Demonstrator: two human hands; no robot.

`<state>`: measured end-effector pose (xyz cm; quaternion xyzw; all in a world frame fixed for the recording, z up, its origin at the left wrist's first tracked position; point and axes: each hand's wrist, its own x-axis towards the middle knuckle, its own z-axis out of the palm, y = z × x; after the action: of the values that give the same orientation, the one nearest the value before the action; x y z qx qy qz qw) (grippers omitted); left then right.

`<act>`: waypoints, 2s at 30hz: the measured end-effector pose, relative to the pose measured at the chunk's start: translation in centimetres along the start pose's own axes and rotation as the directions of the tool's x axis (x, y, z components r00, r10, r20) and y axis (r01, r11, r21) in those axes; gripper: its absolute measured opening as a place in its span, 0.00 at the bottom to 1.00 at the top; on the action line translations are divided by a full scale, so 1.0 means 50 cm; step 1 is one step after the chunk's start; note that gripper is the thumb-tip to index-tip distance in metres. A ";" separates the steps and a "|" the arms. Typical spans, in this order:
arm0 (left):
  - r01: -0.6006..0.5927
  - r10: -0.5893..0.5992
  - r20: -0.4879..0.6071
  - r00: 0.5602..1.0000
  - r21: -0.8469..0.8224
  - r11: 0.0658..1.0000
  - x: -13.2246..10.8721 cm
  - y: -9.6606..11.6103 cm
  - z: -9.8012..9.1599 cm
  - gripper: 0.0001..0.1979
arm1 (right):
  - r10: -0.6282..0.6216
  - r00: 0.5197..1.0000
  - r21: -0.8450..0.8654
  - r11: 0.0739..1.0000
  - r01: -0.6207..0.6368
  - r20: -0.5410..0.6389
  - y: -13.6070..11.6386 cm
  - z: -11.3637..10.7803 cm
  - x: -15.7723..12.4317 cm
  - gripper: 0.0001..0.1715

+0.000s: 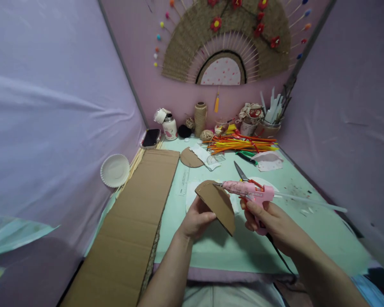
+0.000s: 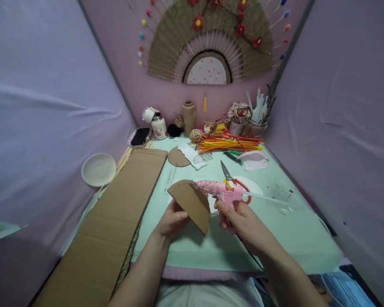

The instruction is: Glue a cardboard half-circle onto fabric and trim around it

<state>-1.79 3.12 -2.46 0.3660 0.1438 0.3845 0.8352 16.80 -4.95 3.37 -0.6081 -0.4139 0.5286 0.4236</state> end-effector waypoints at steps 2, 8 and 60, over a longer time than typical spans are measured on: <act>0.013 -0.013 0.010 1.000 -0.009 1.000 0.000 0.004 0.003 0.35 | 0.019 1.000 0.016 1.000 -0.019 -0.017 -0.006 0.001 -0.002 0.37; 0.001 0.000 0.030 1.000 -0.028 1.000 0.001 0.007 0.001 0.35 | 0.003 1.000 0.022 1.000 -0.003 -0.017 -0.005 -0.006 -0.001 0.37; -0.148 0.139 -0.124 0.982 -0.065 0.987 -0.001 0.010 -0.004 0.41 | 0.108 0.993 -0.201 0.973 -0.113 -0.040 0.041 -0.052 -0.031 0.32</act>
<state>-2.22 3.41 -2.24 0.3205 0.1522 0.4700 0.8082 19.35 -7.24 2.10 -0.6776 -0.4251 0.4977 0.3353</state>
